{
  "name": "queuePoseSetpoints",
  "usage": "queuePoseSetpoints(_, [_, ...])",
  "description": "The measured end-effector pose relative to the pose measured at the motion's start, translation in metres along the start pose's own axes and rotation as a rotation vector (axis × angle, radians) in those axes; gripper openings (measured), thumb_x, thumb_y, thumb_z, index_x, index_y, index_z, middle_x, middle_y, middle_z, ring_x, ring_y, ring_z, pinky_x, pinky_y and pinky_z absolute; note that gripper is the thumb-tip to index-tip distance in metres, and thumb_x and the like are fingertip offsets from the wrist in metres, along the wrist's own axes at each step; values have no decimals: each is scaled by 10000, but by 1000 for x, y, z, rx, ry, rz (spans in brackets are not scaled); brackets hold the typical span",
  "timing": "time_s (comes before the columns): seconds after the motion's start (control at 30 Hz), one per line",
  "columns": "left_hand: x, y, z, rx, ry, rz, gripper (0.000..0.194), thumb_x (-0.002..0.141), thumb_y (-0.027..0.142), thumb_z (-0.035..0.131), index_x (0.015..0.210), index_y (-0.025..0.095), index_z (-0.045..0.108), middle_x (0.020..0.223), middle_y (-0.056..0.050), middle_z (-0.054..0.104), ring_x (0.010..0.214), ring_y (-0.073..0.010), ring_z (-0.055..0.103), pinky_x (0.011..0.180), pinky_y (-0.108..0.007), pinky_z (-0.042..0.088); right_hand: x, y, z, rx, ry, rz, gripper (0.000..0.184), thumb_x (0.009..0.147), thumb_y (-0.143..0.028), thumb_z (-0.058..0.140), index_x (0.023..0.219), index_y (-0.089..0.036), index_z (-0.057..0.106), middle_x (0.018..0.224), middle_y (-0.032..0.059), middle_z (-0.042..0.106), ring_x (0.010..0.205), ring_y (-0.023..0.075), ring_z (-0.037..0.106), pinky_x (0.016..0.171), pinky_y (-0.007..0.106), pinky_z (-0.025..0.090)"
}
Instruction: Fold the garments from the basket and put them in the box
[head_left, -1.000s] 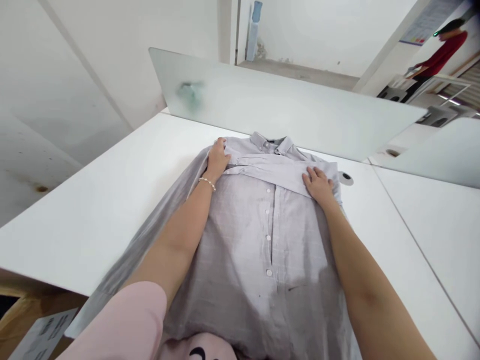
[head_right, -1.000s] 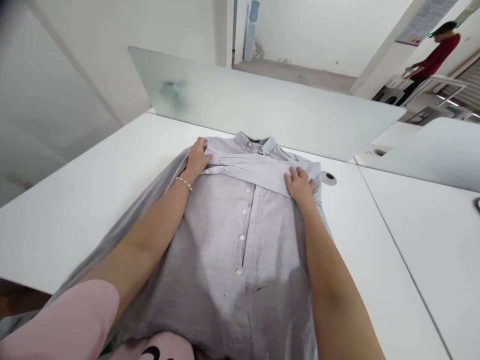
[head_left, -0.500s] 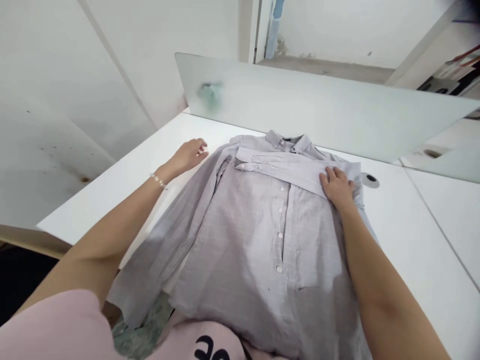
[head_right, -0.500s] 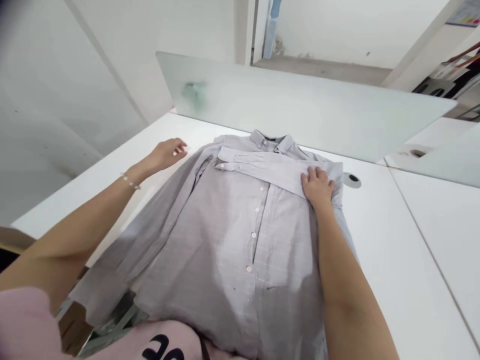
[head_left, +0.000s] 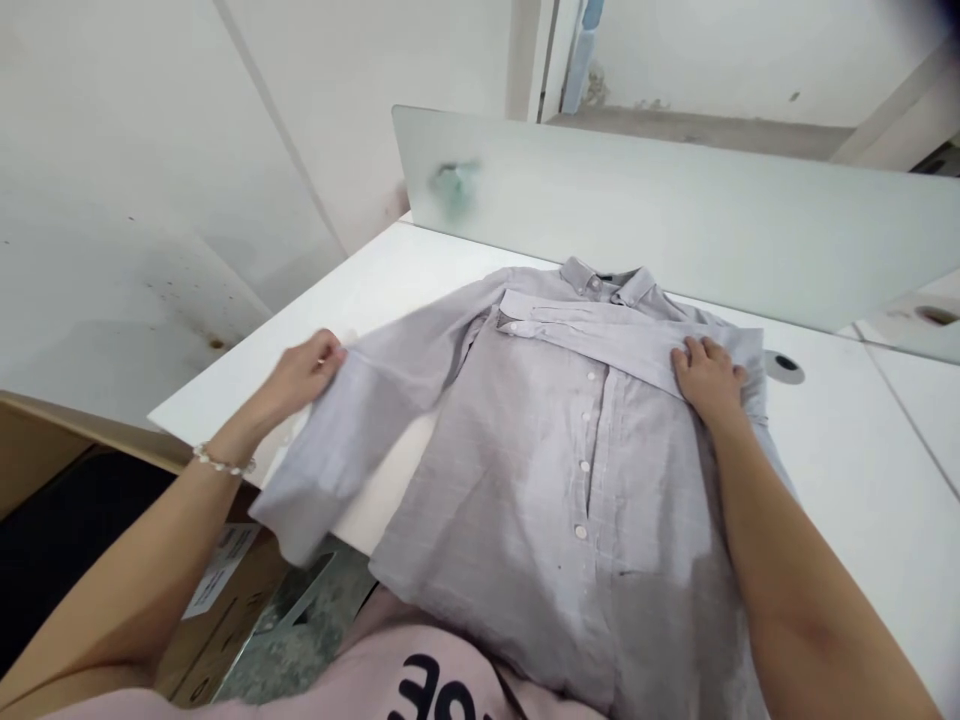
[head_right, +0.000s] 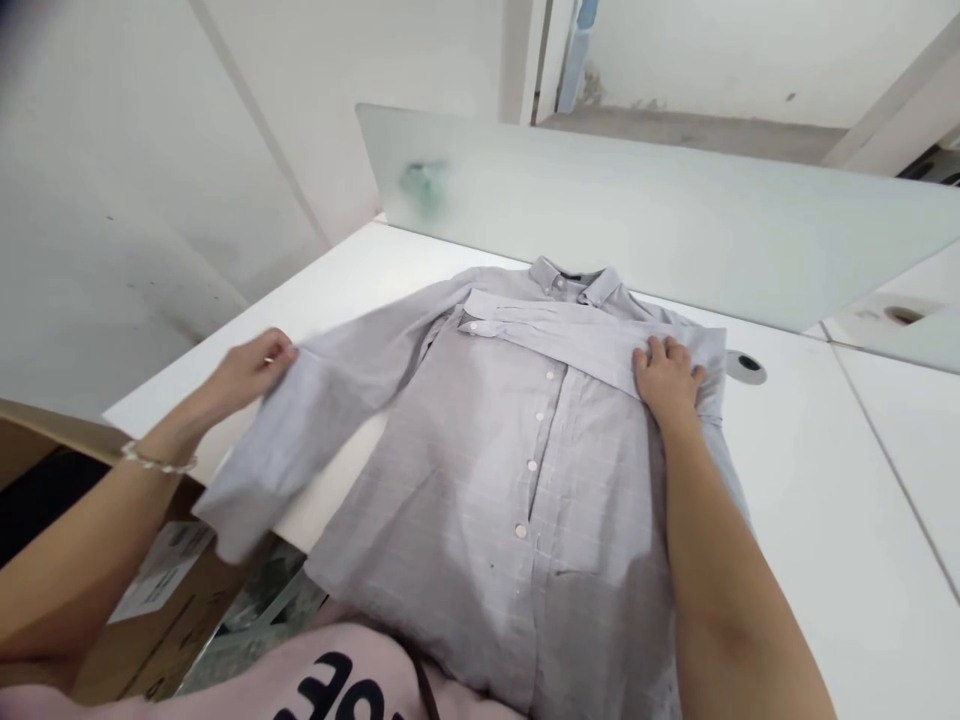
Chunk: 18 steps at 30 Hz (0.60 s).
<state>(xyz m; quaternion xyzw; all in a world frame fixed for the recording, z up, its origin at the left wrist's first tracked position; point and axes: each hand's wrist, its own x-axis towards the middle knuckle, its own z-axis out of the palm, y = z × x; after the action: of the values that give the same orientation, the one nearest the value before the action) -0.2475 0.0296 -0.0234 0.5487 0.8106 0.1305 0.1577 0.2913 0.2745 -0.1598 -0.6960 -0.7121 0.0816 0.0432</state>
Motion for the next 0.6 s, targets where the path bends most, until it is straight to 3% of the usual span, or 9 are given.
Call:
queuePoseSetpoints(0.07, [12,-16,-18,-9,141,-93,178,884,404,445,891,229,470,818,27,607,771,-141,529,726,-232,401,0,0,-1,2,-4,0,573,1041,-444,277,1505,-169,472,1586,184,362,1450,324,324,1151,587,246])
queuePoseSetpoints(0.17, [22,-37,-36,-88,167,-172,221,898,443,491,970,236,521,873,48,643,817,-121,539,729,-198,395,1,-1,-2,10,-7,2,572,1038,-438,284,1500,-163,480,1578,193,370,1450,329,329,1147,595,250])
queuePoseSetpoints(0.27, [15,-53,-40,-123,3,-166,385,850,605,578,999,250,567,925,51,687,873,-144,560,731,-212,418,1,-1,-2,25,-3,5,574,1035,-442,279,1485,-160,497,1570,201,380,1451,334,333,1145,604,248])
queuePoseSetpoints(0.33, [5,-61,-40,-39,-124,-154,486,760,694,647,933,243,587,926,43,710,863,-173,579,722,-241,435,0,-1,-2,36,2,5,564,1034,-437,283,1480,-169,501,1568,201,384,1453,335,334,1149,610,240])
queuePoseSetpoints(0.4, [-7,-66,-42,85,-174,-171,522,657,711,718,828,236,588,827,42,702,785,-188,583,680,-261,428,-2,-1,-2,47,7,3,552,1035,-425,289,1482,-176,496,1570,198,381,1458,337,330,1153,619,228])
queuePoseSetpoints(0.5, [-22,-62,-53,50,-175,-275,480,600,653,772,731,233,581,687,52,654,712,-183,564,626,-259,409,-2,-2,-7,61,-1,3,541,1034,-396,302,1473,-151,502,1569,216,372,1463,361,323,1149,646,221])
queuePoseSetpoints(0.6, [-32,-30,-70,-389,-187,-386,427,626,586,803,861,272,634,768,59,711,743,-185,613,630,-269,470,1,-14,-21,80,-36,-10,536,986,-346,416,1416,-51,539,1477,298,447,1399,396,415,1109,615,327])
